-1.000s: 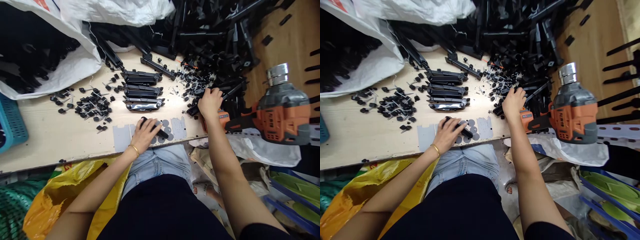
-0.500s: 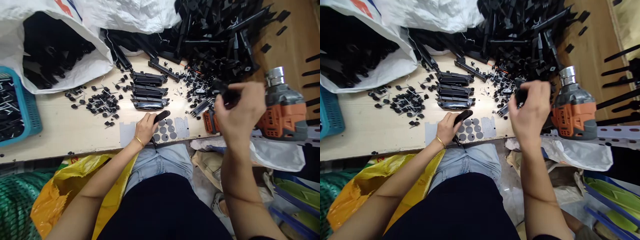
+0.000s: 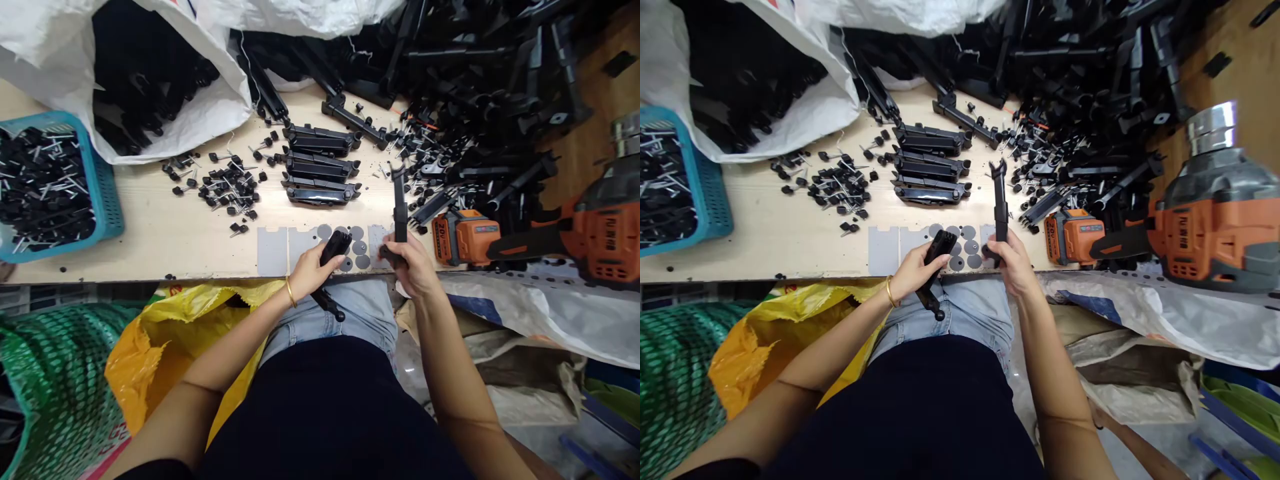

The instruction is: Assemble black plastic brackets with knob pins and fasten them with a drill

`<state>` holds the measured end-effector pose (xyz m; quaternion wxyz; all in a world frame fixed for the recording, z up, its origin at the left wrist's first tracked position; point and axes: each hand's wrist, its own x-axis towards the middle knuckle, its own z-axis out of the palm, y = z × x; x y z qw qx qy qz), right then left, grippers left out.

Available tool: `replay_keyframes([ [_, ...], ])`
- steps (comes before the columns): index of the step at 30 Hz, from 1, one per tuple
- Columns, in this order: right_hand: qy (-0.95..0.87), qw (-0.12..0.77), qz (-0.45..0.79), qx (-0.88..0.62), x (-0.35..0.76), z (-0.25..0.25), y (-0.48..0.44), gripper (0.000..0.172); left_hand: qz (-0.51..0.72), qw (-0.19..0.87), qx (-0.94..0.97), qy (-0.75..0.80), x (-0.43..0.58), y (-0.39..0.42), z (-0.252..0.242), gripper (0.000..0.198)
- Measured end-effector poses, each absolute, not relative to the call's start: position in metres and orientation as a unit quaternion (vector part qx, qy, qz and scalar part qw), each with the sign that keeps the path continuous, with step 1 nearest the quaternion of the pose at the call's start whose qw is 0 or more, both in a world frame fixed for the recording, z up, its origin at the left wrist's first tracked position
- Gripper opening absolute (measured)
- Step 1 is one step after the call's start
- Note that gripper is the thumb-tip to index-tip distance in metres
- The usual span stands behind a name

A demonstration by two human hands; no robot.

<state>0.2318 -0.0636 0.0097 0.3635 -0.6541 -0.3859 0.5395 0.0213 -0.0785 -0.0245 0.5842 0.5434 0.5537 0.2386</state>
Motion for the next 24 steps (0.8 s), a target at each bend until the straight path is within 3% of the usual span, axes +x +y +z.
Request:
replay_keyframes([
  [4,-0.302,0.433,0.628,-0.571,0.184,0.020,-0.062,0.027,0.230,0.620,0.506,0.553,0.030,-0.090,-0.013,0.027],
  [12,-0.267,0.471,0.641,-0.544,0.161,0.015,-0.067,0.030,0.190,0.388,0.666,0.608,0.033,-0.103,0.011,0.017],
  [18,-0.263,0.384,0.726,-0.506,0.161,0.014,-0.071,0.028,0.114,0.312,0.724,0.604,0.033,-0.120,0.009,0.016],
  [24,-0.188,0.458,0.663,-0.562,0.148,0.002,-0.087,0.031,0.111,0.323,0.742,0.577,0.031,-0.130,0.003,0.015],
])
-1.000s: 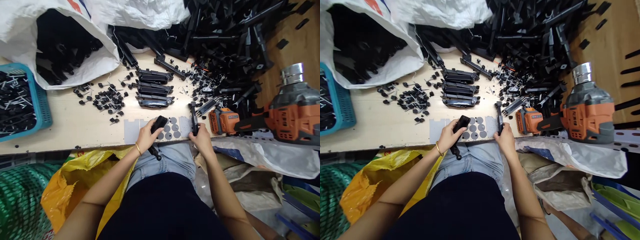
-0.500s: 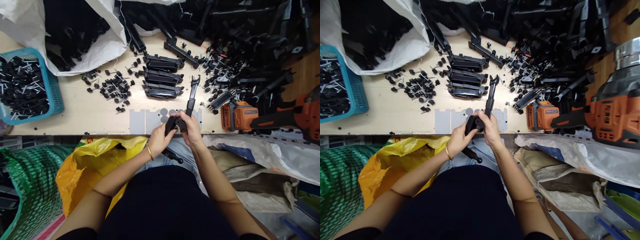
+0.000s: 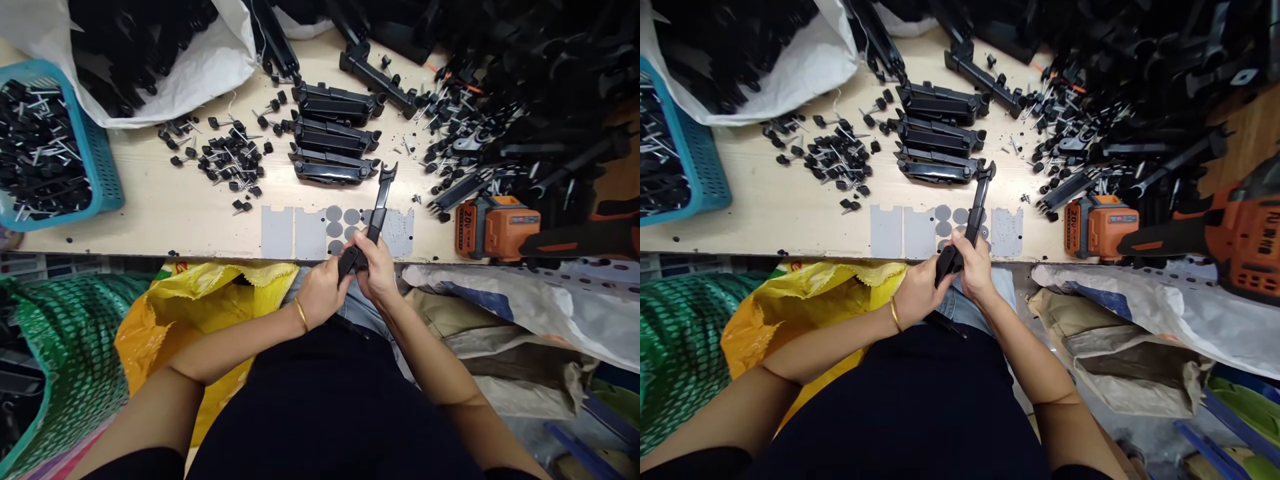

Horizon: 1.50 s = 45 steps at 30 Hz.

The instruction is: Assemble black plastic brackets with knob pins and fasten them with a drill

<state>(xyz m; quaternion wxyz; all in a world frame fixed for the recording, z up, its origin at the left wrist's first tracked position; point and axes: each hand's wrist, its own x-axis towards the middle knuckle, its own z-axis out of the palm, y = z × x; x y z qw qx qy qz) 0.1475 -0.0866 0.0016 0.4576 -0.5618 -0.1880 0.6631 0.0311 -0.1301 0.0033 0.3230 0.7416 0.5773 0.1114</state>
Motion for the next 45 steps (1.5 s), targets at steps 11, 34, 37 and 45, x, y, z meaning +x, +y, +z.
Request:
replay_keyframes([
  [11,-0.184,0.507,0.632,-0.557,0.133,-0.007,-0.091,0.031,0.059,0.290,0.742,0.601,0.030,-0.127,0.006,0.012],
  [34,-0.379,0.467,0.386,-0.699,0.268,-0.043,-0.007,0.050,-0.024,0.187,0.868,0.459,0.005,0.001,-0.018,0.022],
  [37,-0.483,0.367,0.252,-0.754,0.274,-0.031,0.008,0.032,-0.009,0.162,0.891,0.424,0.011,0.007,-0.026,0.031],
  [45,-0.651,0.056,0.102,-0.750,0.257,-0.025,0.076,0.023,0.100,0.182,0.898,0.388,0.005,-0.006,-0.032,0.034],
])
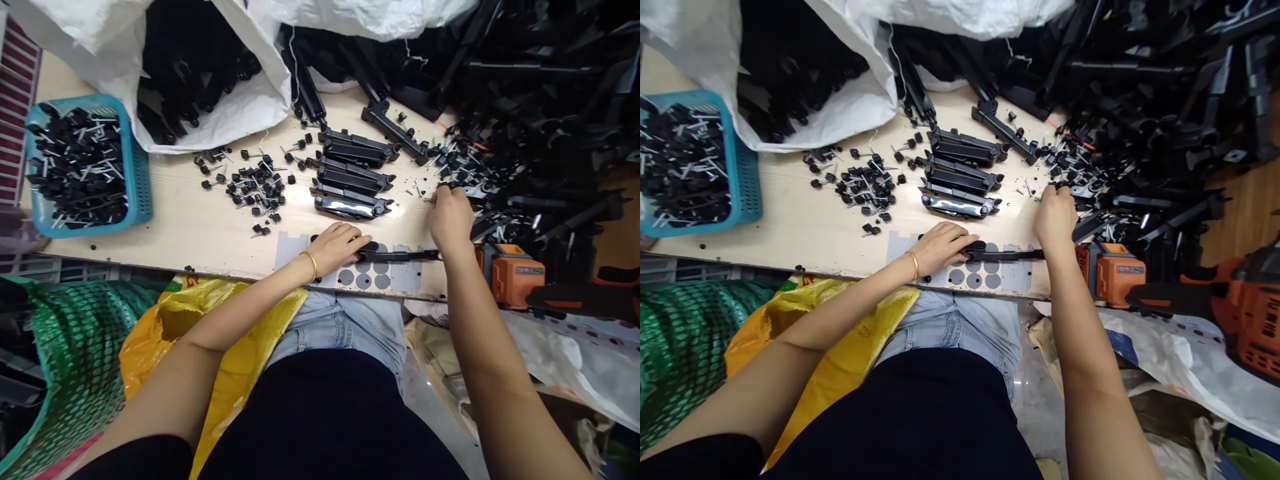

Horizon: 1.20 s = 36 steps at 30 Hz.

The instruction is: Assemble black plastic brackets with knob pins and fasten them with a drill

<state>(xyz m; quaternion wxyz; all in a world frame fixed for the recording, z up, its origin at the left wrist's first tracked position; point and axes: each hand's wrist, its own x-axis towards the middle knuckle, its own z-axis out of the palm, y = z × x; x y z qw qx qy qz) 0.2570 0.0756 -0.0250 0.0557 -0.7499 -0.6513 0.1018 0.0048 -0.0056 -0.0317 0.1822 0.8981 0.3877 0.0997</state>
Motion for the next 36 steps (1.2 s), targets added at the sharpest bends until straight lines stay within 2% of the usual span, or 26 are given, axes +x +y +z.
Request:
replay_keyframes([
  [3,-0.658,0.057,0.101,-0.744,0.263,-0.025,0.089,0.027,0.199,0.177,0.839,0.475,-0.023,-0.007,-0.031,0.023],
  [6,-0.639,0.162,0.134,-0.740,0.274,-0.023,0.087,0.018,0.219,0.125,0.748,0.615,-0.069,0.003,-0.034,0.023],
  [9,-0.542,0.327,0.298,-0.714,0.277,-0.017,0.069,0.010,0.161,0.092,0.715,0.674,-0.108,0.019,-0.044,0.025],
  [11,-0.474,0.395,0.425,-0.663,0.269,-0.009,0.049,0.013,0.143,0.098,0.713,0.680,-0.121,0.028,-0.050,0.021],
  [14,-0.427,0.398,0.552,-0.596,0.249,0.002,0.017,0.021,0.189,0.119,0.699,0.680,-0.121,0.030,-0.049,0.014],
  [17,-0.409,0.382,0.600,-0.572,0.228,0.002,-0.009,0.027,0.303,0.170,0.652,0.674,-0.106,0.015,-0.035,0.015],
  [22,-0.451,0.405,0.532,-0.590,0.210,-0.013,-0.024,0.025,0.472,0.355,0.516,0.620,-0.070,-0.024,-0.024,0.027],
  [24,-0.537,0.379,0.460,-0.598,0.207,-0.013,-0.024,0.019,0.495,0.408,0.475,0.602,-0.060,-0.034,-0.029,0.030],
  [26,-0.661,0.316,0.358,-0.579,0.206,-0.009,-0.024,0.013,0.498,0.436,0.456,0.595,-0.056,-0.039,-0.037,0.032],
  [30,-0.819,0.202,0.192,-0.503,0.200,-0.003,-0.026,0.010,0.492,0.447,0.455,0.593,-0.053,-0.040,-0.046,0.029],
  [36,-0.799,0.289,0.126,-0.512,0.191,-0.020,-0.035,0.009,0.477,0.361,0.501,0.626,-0.047,-0.040,-0.041,0.021],
])
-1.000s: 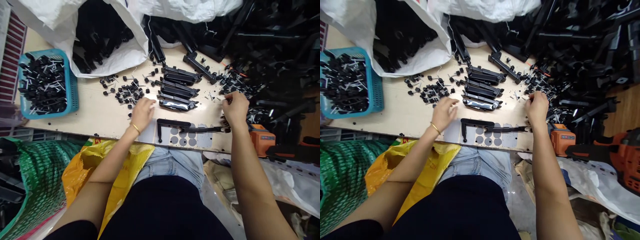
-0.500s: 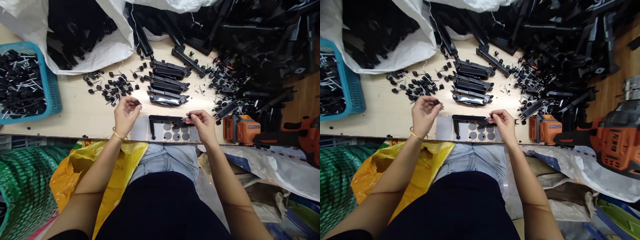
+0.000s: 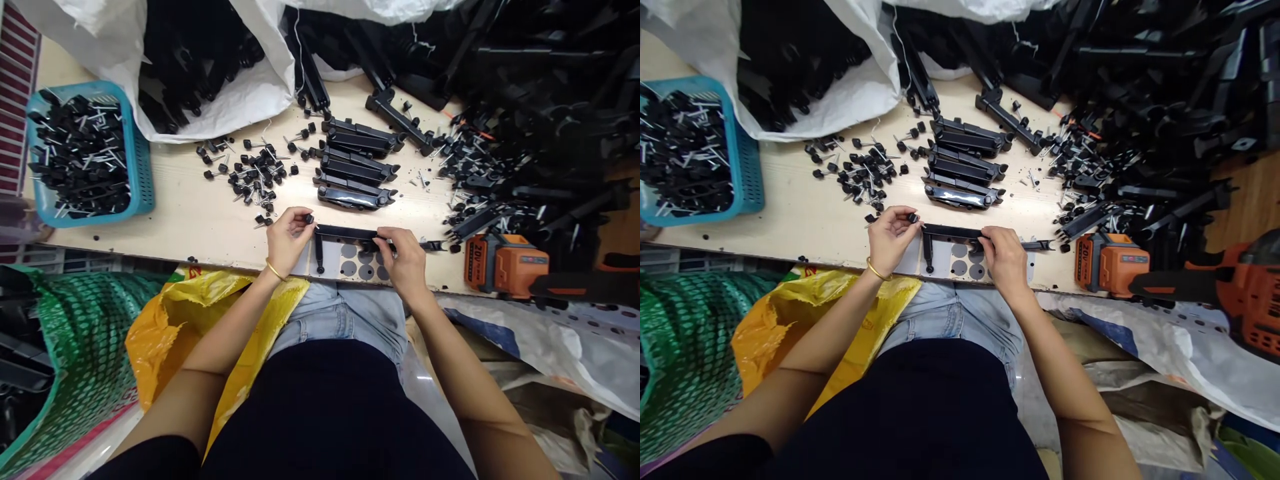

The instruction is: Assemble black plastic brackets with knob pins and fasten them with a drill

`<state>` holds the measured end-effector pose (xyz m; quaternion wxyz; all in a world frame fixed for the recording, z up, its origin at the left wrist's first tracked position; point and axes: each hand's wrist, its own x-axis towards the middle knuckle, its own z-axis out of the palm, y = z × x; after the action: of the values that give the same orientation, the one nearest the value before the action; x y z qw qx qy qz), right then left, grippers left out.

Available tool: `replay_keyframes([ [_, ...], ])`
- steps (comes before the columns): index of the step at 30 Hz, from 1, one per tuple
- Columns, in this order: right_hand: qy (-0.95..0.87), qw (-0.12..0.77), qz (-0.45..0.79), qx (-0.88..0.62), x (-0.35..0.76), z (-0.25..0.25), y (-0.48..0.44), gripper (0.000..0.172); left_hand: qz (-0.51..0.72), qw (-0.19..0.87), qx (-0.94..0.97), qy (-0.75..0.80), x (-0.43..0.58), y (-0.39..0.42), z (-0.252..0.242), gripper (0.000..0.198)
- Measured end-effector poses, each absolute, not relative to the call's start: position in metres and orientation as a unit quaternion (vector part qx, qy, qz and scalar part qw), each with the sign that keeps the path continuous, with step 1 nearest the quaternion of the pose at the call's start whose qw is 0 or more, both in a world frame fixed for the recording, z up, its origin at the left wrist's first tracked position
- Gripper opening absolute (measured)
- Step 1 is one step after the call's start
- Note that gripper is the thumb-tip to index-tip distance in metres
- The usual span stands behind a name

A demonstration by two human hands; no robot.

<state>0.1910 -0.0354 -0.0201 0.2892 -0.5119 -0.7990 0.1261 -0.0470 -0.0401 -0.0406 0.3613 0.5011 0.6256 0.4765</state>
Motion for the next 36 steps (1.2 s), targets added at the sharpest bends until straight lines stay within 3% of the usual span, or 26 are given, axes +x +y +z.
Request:
replay_keyframes([
  [6,-0.817,0.300,0.141,-0.472,0.203,-0.033,-0.041,0.021,0.381,0.192,0.681,0.595,-0.048,-0.048,-0.033,0.016],
  [9,-0.853,0.258,0.131,-0.435,0.215,-0.046,-0.043,0.043,0.341,0.133,0.754,0.545,-0.057,-0.053,-0.031,0.018],
  [13,-0.879,0.208,0.070,-0.423,0.222,-0.066,-0.047,0.068,0.332,0.139,0.778,0.515,-0.069,-0.047,-0.031,0.021],
  [19,-0.858,0.142,0.087,-0.487,0.215,-0.071,-0.048,0.064,0.296,0.183,0.782,0.517,-0.078,-0.035,-0.032,0.022],
  [28,-0.850,0.128,0.105,-0.500,0.217,-0.069,-0.045,0.052,0.304,0.257,0.736,0.547,-0.076,-0.033,-0.027,0.028],
  [33,-0.850,0.177,0.084,-0.489,0.207,-0.045,-0.052,0.064,0.343,0.306,0.650,0.605,-0.073,-0.069,-0.030,0.072],
  [36,-0.870,0.178,0.084,-0.451,0.175,-0.026,-0.048,0.064,0.264,0.336,0.615,0.663,-0.053,-0.089,-0.035,0.085],
])
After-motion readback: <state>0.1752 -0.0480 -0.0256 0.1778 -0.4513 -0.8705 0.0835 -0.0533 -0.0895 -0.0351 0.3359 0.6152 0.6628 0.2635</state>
